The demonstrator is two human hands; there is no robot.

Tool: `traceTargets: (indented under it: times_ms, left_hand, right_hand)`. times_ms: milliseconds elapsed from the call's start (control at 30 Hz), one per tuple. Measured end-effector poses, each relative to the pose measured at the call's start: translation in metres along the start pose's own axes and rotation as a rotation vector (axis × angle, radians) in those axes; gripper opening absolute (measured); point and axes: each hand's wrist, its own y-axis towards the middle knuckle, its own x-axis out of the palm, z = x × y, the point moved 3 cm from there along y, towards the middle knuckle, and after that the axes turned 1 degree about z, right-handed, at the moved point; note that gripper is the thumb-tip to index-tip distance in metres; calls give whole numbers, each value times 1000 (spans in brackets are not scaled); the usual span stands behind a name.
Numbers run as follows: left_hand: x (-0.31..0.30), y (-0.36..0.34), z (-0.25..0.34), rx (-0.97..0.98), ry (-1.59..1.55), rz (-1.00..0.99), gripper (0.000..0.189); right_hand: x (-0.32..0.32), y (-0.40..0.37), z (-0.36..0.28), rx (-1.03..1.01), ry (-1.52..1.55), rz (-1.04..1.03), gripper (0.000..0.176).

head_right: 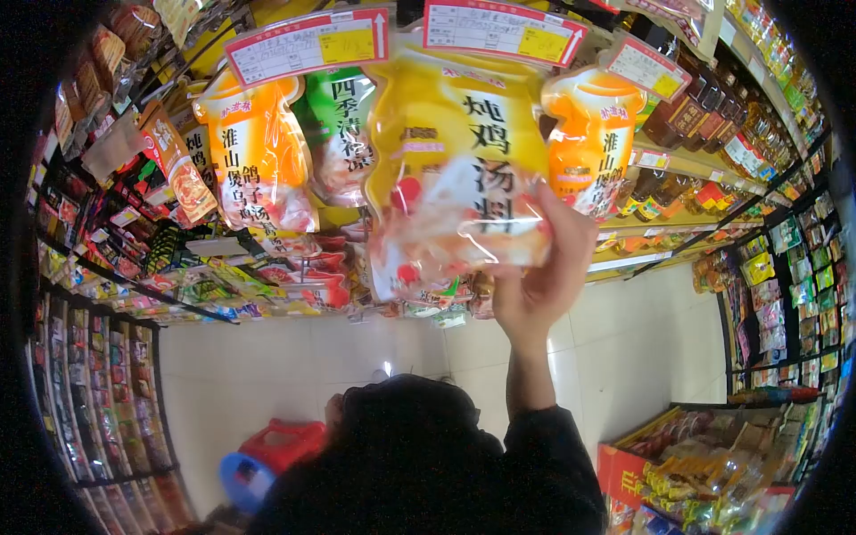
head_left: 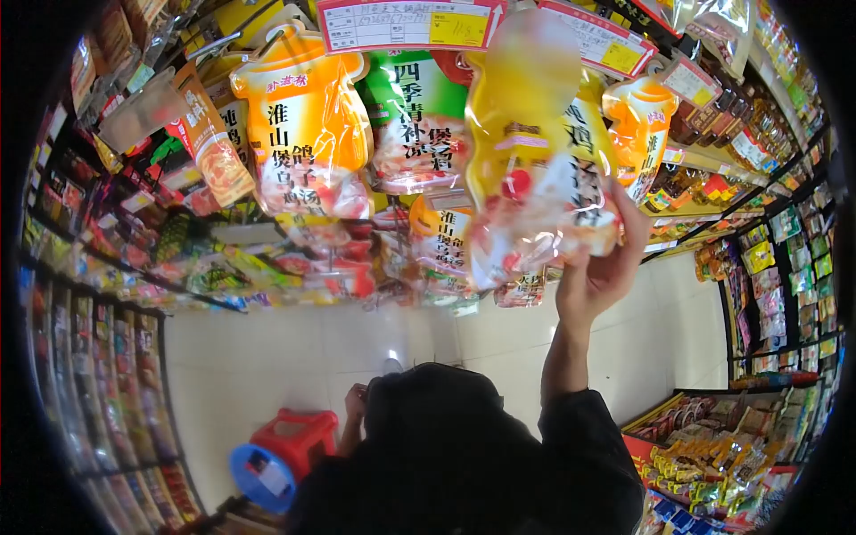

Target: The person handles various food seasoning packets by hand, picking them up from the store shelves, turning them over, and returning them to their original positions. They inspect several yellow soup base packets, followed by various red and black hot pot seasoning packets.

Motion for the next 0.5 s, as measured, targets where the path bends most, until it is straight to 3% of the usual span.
traceTargets:
  times_ms: [33, 167, 300, 400, 500]
  left_hand:
    - [-2, 3, 3, 54, -41, 17, 9]
    - [-22, 30, 19, -216, -246, -56, 8]
    - [-37, 56, 58, -36, -234, -12, 8]
    - [-52, 71, 123, 85, -418, -104, 10]
    - [-100, 69, 246, 141, -517, -275, 16]
  right_hand:
    - [-4, 0, -3, 33, -4, 15, 71]
    - [-21, -1, -18, -19, -113, 37, 84]
    - [-30, -16, -26, -82, -79, 31, 81]
    - [-27, -38, -27, -106, 9, -29, 75]
    - [-24, -75, -26, -42, 142, -107, 49]
